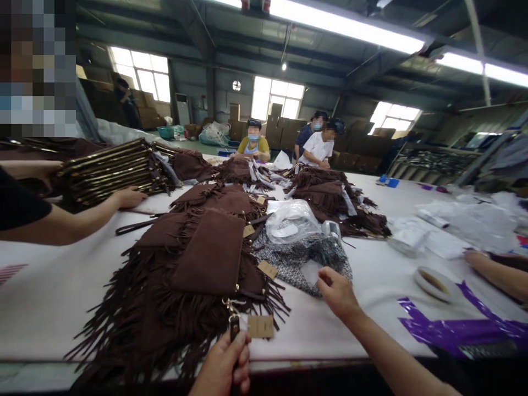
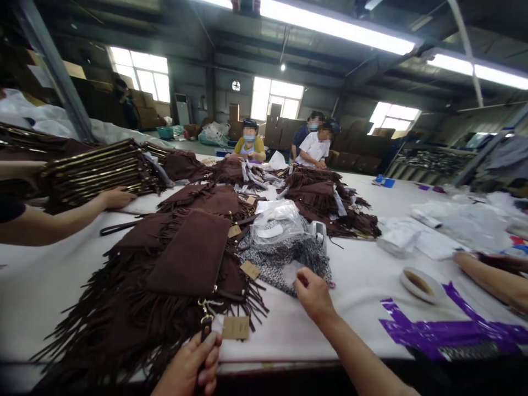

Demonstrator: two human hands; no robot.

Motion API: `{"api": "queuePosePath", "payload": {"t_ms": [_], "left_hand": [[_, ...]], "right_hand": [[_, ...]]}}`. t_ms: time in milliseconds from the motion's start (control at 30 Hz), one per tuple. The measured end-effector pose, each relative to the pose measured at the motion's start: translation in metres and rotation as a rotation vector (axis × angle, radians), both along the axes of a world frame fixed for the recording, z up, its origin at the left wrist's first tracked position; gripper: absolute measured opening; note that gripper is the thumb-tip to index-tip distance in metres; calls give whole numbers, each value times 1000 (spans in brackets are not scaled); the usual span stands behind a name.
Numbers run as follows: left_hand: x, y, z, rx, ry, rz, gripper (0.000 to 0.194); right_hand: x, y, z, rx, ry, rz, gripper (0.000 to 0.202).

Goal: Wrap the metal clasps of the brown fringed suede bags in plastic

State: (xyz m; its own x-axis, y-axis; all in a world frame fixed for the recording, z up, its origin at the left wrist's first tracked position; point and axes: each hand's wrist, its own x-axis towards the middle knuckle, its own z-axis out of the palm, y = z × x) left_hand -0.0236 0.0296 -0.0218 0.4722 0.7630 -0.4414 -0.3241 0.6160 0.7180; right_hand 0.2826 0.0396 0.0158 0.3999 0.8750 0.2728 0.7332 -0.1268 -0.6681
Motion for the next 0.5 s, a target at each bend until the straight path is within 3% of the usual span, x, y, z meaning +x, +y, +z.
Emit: {"api": "queuePosePath", "payload": {"t_ms": [100, 233, 367, 500], "left_hand": [[0, -3, 12, 7, -7, 4, 38], [-1, -3, 25, 29, -63, -12, 37], [-2, -4, 33, 115, -108, -60, 48], [-4, -3, 28, 212, -49, -137, 56]], "right_hand": [[-33, -31, 8, -58, 411, 38, 39], [-83, -52, 20, -183, 779, 224, 45], [-122, -58, 22, -359, 938, 412, 42], [-139, -51, 12, -401, 915, 502, 45]]}}
